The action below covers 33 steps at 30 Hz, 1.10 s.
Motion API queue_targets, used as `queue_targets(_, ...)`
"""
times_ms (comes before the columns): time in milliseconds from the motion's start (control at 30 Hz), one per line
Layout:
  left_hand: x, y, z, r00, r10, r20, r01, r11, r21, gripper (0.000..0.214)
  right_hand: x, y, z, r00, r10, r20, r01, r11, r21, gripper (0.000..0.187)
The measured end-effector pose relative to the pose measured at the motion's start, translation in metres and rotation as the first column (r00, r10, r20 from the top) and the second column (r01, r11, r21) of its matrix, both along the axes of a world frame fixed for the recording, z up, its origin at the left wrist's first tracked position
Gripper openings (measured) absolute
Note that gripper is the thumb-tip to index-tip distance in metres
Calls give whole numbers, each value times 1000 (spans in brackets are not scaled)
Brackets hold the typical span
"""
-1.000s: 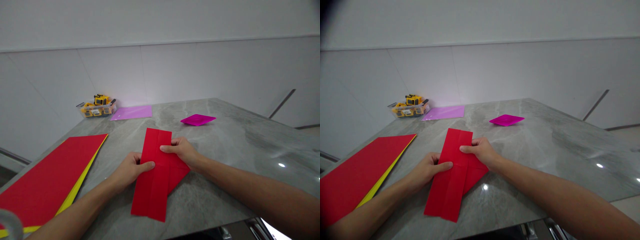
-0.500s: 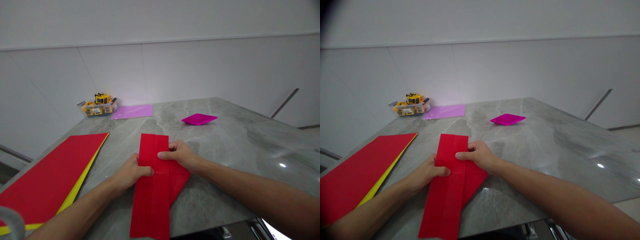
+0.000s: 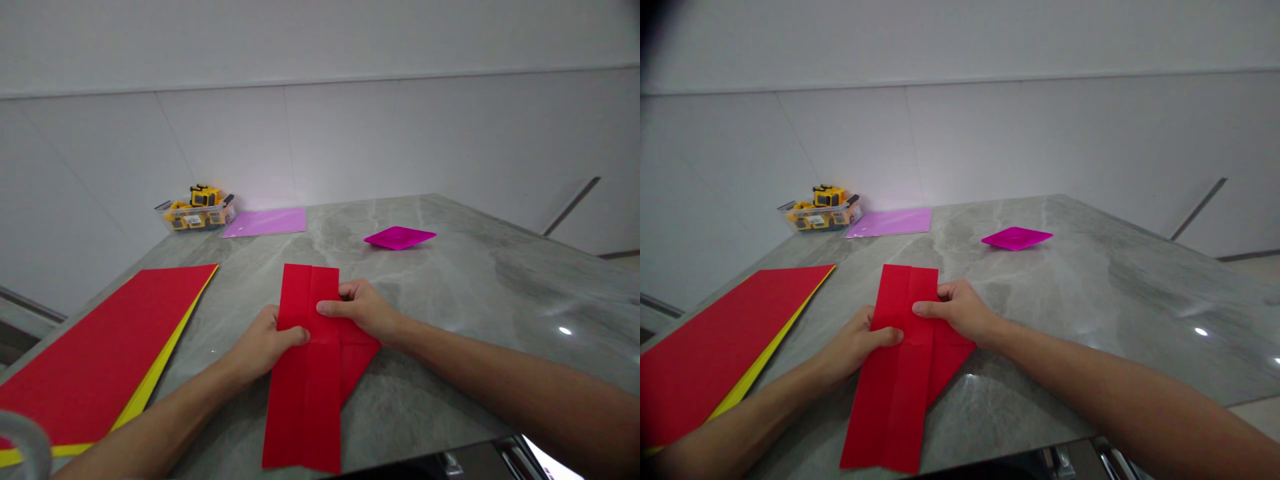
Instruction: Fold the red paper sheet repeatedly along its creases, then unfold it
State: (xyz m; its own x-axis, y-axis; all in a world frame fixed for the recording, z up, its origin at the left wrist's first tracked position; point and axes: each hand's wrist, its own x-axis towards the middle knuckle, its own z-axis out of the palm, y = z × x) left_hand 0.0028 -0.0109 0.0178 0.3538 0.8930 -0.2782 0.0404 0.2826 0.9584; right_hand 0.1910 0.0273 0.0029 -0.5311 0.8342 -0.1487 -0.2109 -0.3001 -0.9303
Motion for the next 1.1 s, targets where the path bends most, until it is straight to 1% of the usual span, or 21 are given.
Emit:
queue_targets(133, 0, 1, -3, 1000, -4, 0, 4, 1000, -1, 21, 0, 0, 1, 1000, -1, 4, 1, 1000, 5, 40)
queue_targets(333, -1, 1, -5, 1000, 4, -23, -4, 1000, 11, 14, -2, -3, 2, 999, 19, 32, -19, 1000, 22, 39)
queue_targets(467, -2, 2, -3, 1000, -11, -10, 11, 1000, 1, 19, -2, -3, 1, 998, 14, 59, -16, 999, 44, 37)
queue_targets(533, -2, 3, -3, 1000, -19, 6, 19, 1000, 13, 21, -1, -2, -1, 996, 29, 87, -35, 997, 65, 36)
queue_targets(667, -4, 4, -4, 999, -36, -16, 36, 999, 39, 18, 0, -1, -6, 987, 33, 158, -56, 988, 144, 34)
queue_targets(733, -4, 3, -4, 998, -56, -17, 57, 998, 40, 16, -1, -2, -6, 988, 54, 145, -77, 985, 157, 31)
queue_targets(867, -4, 1, -3, 995, -94, -14, 94, 995, 45, 14, -3, -6, -3, 992, 116, 50, -122, 982, 144, 27)
queue_targets(967, -3, 0, -5, 994, -112, -10, 112, 991, 67, 17, -3, -8, 0, 992, 117, 49, -122, 984, 132, 27)
queue_targets(1100, -2, 0, -8, 994, -108, -6, 108, 991, 79, 20, -2, -8, 1, 992, 110, 57, -116, 987, 116, 25)
